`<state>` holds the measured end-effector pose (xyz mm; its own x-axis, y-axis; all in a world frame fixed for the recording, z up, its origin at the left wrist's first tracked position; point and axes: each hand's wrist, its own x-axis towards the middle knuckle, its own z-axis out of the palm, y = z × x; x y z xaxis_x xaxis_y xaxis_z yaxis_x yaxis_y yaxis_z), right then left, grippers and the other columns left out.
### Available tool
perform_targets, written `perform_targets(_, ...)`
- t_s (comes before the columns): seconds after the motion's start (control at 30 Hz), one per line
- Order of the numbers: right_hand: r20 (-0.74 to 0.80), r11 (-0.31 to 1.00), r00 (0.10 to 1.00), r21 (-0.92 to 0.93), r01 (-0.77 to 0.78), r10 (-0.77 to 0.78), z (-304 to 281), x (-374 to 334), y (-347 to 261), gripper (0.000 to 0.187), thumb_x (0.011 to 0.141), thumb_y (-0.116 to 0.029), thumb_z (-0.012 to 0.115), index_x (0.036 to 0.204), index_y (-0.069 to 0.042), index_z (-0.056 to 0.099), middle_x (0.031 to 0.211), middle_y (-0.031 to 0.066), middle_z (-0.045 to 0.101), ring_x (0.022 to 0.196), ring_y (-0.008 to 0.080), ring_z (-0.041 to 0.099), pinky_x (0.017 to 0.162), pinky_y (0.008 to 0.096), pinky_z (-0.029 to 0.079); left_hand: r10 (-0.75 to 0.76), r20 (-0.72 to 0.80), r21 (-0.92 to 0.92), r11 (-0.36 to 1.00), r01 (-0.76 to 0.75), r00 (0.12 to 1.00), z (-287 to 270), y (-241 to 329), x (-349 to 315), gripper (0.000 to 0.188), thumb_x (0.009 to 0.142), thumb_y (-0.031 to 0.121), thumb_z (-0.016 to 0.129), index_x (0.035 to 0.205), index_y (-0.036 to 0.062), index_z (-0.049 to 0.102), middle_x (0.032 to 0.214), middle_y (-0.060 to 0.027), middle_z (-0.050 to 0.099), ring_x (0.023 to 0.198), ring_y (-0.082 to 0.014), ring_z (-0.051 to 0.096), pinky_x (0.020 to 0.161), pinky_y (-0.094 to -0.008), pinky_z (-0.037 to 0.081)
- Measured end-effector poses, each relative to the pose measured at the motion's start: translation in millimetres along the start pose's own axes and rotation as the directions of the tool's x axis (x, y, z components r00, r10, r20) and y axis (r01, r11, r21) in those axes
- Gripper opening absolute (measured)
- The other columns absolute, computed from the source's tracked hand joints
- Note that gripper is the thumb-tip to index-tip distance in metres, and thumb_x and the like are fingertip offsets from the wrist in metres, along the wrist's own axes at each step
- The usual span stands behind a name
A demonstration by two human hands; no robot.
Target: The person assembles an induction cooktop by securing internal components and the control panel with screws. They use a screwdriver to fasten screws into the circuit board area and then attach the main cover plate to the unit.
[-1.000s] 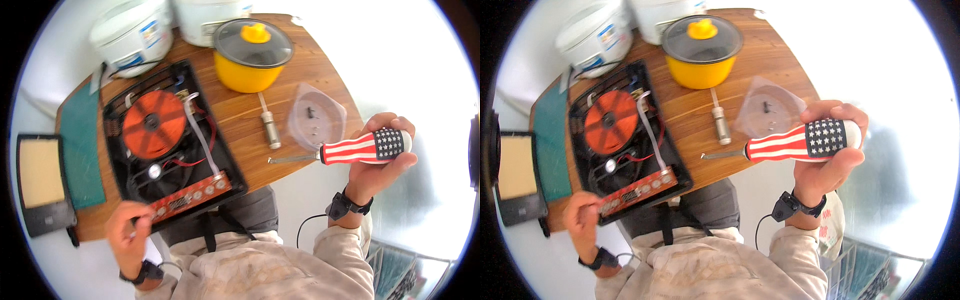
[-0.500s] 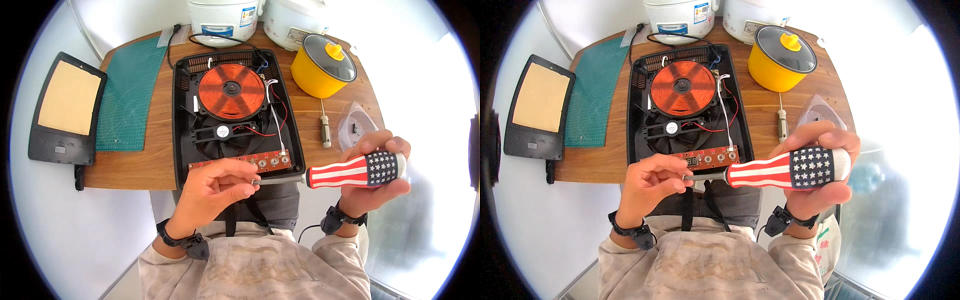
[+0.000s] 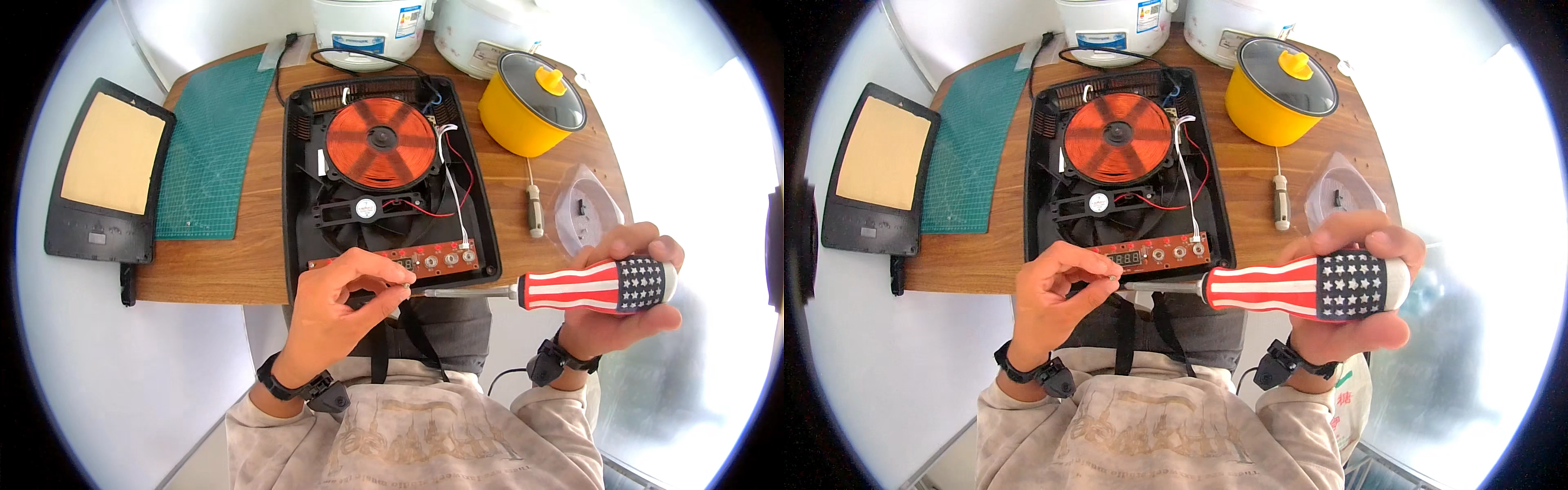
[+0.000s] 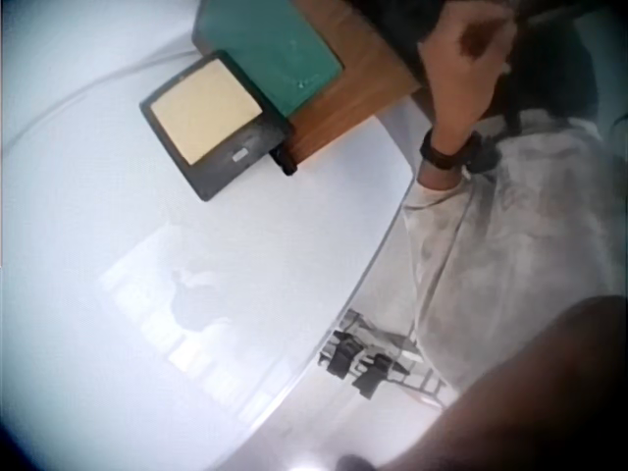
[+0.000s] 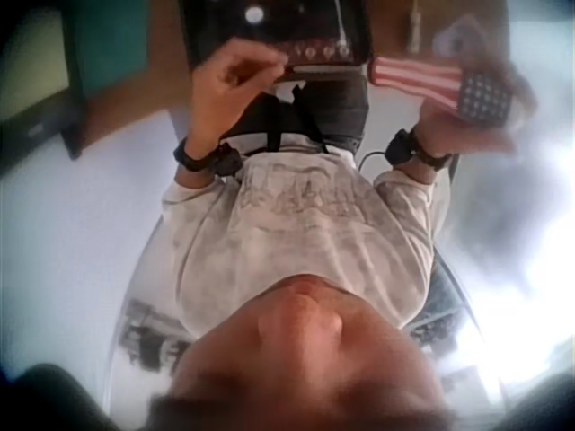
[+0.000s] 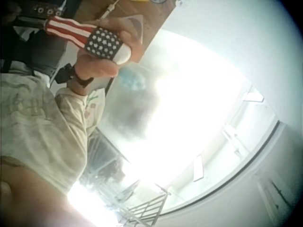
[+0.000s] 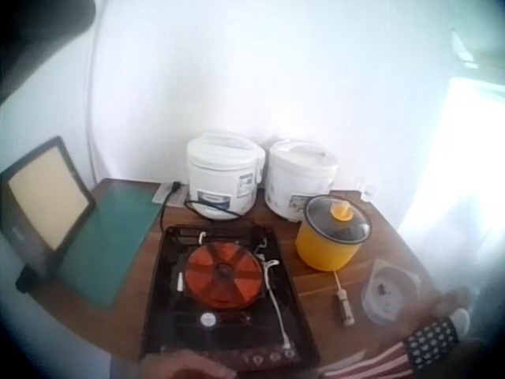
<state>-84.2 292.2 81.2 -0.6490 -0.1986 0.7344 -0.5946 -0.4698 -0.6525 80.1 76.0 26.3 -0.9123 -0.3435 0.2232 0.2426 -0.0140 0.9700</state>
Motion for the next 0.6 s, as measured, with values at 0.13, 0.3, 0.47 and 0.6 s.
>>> perform_targets(0.13, 0.053, 0.999, 0.998, -0.033, -0.011, 0.012, 0.6, -0.1, 0.5, 0.077, 0.092, -0.077, 0.045, 0.121, -0.005, 0.041, 0.097, 0.0169, 0.057, 0.062, 0.0186, 0.064, 0.053, 0.0287, 0.06, 0.043, 0.026, 0.018, 0.999, -0.044, 0.999, -2.1, -1.0, 0.8, 0.017, 0.087, -0.008, 0.073, 0.101, -0.0014, 0.067, 0.102, -0.0121, 0.074, 0.09, -0.0147, 0.072, 0.076, -0.0251, 0.059)
perform_targets(0.3, 0.053, 0.999, 0.998, -0.014, -0.039, 0.04, 1.0, -0.8, 1.9, 0.077, 0.092, -0.077, 0.047, 0.122, -0.006, 0.041, 0.097, 0.0172, 0.057, 0.063, 0.0201, 0.066, 0.054, 0.0291, 0.06, 0.017, 0.038, 0.022, 1.0, -0.018, 0.999, 0.7, 0.9, 1.0, 0.017, 0.086, -0.011, 0.073, 0.099, -0.0012, 0.067, 0.102, -0.0119, 0.073, 0.093, -0.0166, 0.072, 0.079, -0.0267, 0.059)
perform_targets(0.47, 0.065, 0.999, 0.997, -0.03, -0.041, 0.043, 4.3, -1.6, 2.2, 0.077, 0.091, -0.076, 0.048, 0.122, -0.006, 0.041, 0.098, 0.0178, 0.058, 0.063, 0.0208, 0.066, 0.054, 0.0293, 0.061, -0.04, 0.058, 0.025, 0.999, 0.038, 0.998, 1.9, 3.8, 0.4, 0.022, 0.084, -0.015, 0.073, 0.099, -0.0014, 0.066, 0.102, -0.0129, 0.071, 0.1, -0.0212, 0.072, 0.086, -0.031, 0.06)
perform_targets(0.6, 0.048, 0.996, 0.997, -0.06, -0.062, 0.065, 2.6, -2.2, 2.3, 0.078, 0.091, -0.077, 0.048, 0.122, -0.005, 0.041, 0.098, 0.0179, 0.058, 0.061, 0.0208, 0.066, 0.054, 0.0289, 0.06, 0.017, 0.029, 0.029, 0.999, -0.018, 0.999, 4.5, 1.4, 0.3, 0.015, 0.086, -0.008, 0.074, 0.099, -0.0002, 0.069, 0.102, -0.0103, 0.075, 0.09, -0.0127, 0.072, 0.075, -0.0241, 0.058)
